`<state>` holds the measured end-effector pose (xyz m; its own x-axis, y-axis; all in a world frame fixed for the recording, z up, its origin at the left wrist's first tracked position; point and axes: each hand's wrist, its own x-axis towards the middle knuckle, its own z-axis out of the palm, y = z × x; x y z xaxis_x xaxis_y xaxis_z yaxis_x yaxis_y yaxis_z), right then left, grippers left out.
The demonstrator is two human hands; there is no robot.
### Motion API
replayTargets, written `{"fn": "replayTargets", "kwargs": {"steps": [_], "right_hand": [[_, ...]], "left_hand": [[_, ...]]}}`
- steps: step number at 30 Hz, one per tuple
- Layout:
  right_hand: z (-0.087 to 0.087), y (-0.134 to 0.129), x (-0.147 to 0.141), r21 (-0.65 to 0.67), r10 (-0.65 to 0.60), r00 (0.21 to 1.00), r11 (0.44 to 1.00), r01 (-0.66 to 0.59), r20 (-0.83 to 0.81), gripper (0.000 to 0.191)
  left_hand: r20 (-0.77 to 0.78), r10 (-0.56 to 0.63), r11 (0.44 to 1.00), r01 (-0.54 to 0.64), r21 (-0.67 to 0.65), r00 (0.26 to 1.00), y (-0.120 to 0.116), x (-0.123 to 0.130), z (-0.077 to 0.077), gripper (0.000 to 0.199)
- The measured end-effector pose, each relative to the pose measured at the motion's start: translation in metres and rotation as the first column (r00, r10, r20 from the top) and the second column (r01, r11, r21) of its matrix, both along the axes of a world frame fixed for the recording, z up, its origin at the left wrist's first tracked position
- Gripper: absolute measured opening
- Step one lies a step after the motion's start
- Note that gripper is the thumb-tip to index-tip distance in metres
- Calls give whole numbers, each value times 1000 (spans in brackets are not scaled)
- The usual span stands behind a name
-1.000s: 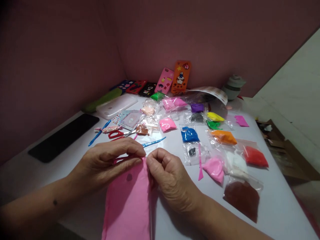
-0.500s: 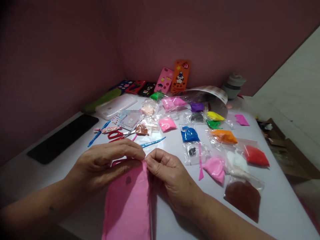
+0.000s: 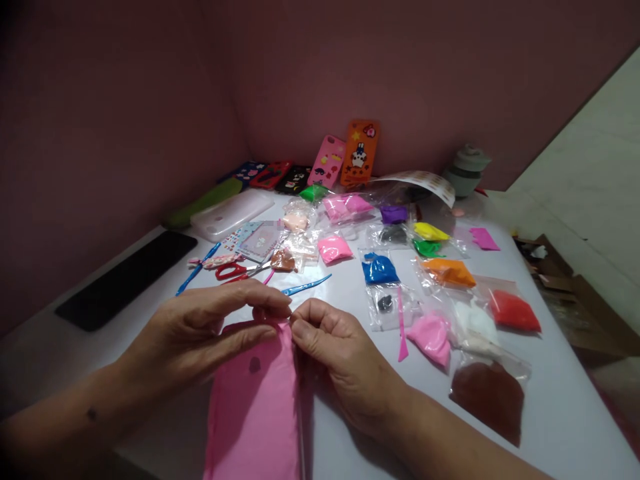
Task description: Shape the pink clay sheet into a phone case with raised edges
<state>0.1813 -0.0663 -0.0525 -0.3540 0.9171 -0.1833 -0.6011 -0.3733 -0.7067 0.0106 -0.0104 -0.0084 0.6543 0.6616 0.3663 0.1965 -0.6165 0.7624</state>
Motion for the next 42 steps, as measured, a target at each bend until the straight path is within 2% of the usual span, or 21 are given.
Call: {"fn": "replayTargets", "kwargs": {"steps": [3, 7, 15, 22, 27, 31, 34, 39, 42], "right_hand": [[-1, 0, 0, -1, 10, 1000, 1000, -10, -12, 16], [-1, -1, 1, -1, 17, 1000, 1000, -17, -6, 14], [2, 1, 0, 23, 24, 999, 999, -24, 26, 15], [1, 0, 1, 7, 20, 999, 1000, -21, 37, 19], [1, 0, 1, -10, 6, 1000, 1000, -6, 13, 19], [1, -1, 2, -19, -4, 1000, 1000, 4, 20, 18], [0, -1, 3, -12, -9, 1000, 1000, 9, 22, 18], [1, 1, 3, -18, -4, 998, 1000, 3, -68, 17], [2, 1, 2, -31, -21, 996, 999, 18, -85, 17]], "left_hand": [[-30, -29, 997, 31, 75, 999, 0, 0, 1, 14], [-16, -51, 990, 53, 129, 999, 1, 1, -3, 15], [-38, 12, 982, -4, 189, 999, -1, 5, -3, 18], [-85, -31, 991, 41, 128, 996, -1, 4, 0, 12], [-56, -16, 988, 24, 153, 998, -2, 4, -1, 14], [-22, 27, 1000, -27, -2, 999, 1, -2, 3, 19], [-69, 53, 996, -58, -65, 996, 3, -6, 7, 12], [-126, 84, 996, -88, -25, 988, 4, -6, 8, 10], [-67, 31, 999, -28, 35, 997, 3, -5, 5, 11]]}}
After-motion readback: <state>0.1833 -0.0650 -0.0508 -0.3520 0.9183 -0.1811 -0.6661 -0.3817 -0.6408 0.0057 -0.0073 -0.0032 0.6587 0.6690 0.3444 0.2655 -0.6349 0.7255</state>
